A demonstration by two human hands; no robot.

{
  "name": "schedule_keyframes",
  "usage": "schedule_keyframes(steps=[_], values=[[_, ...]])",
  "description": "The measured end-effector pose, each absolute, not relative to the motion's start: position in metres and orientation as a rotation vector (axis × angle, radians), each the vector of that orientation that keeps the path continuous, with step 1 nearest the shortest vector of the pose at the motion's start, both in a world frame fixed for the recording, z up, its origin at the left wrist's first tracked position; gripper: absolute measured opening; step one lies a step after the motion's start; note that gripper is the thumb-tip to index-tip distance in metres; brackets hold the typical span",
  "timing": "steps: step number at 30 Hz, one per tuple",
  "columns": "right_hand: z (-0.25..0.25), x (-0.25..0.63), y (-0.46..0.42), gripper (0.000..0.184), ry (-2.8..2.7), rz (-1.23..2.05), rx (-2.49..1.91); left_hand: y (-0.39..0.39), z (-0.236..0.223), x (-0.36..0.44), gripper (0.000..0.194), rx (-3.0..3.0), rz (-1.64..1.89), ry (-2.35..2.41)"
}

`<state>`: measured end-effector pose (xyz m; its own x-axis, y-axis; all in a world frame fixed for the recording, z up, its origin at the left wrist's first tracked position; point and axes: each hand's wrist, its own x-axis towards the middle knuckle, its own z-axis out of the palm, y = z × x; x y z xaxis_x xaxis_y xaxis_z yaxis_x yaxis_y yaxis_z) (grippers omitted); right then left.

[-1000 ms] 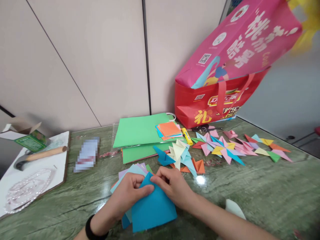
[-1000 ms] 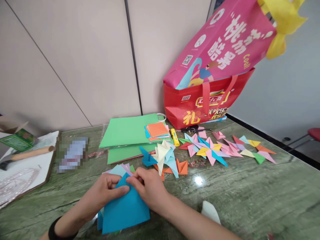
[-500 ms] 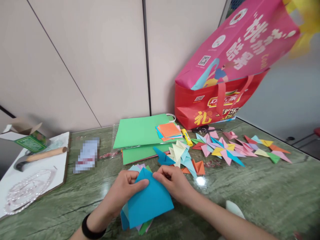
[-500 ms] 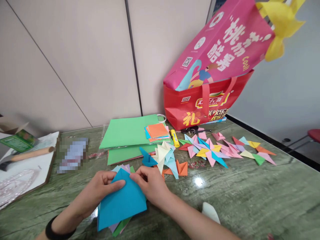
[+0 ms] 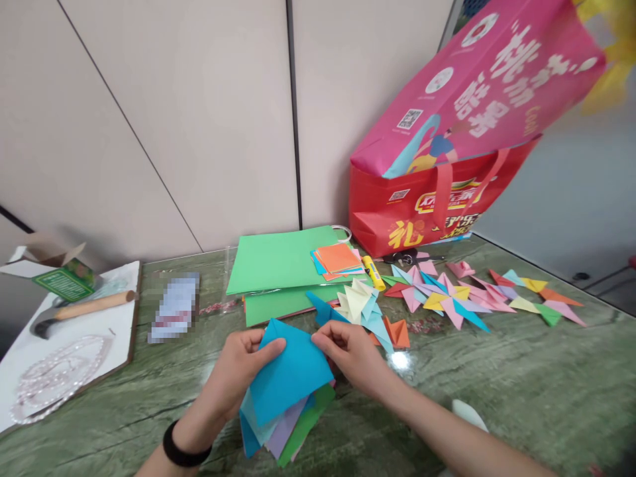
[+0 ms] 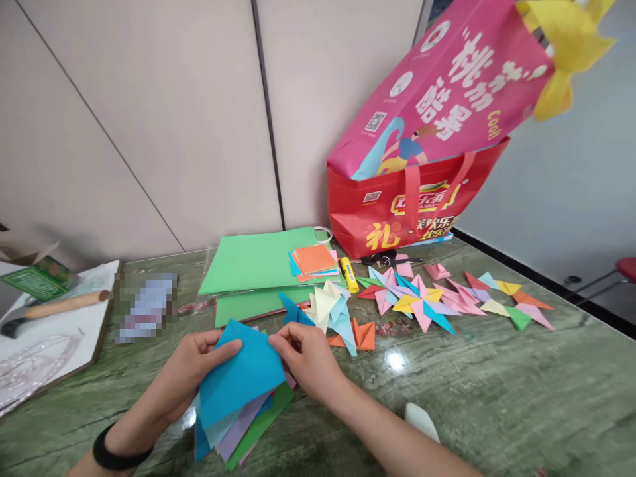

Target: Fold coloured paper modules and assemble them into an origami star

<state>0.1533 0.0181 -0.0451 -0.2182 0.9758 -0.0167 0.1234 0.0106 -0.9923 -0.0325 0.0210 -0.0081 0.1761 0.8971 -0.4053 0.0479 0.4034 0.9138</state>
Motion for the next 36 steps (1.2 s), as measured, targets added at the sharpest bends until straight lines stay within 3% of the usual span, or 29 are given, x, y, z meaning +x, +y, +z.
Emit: schedule_keyframes(steps=[24,32,36], values=[[-0.0458,0.1501,0.0172,0.018,-1.425,1.310,-1.125,0.0188,-0.0098,-0.0269,0.036,1.172,0.772,1.307],[-0.0439,0.1494,0.0158,0.005,-1.459,1.236,-1.109,0.0174,-0.0086,-0.0242,0.039,1.180,0.717,1.280],[-0.0472,0.1502,0.0169,0.010,-1.476,1.199,-1.122,0.0178,-0.0098,-0.0246,0.043,1.154,0.716,1.257]])
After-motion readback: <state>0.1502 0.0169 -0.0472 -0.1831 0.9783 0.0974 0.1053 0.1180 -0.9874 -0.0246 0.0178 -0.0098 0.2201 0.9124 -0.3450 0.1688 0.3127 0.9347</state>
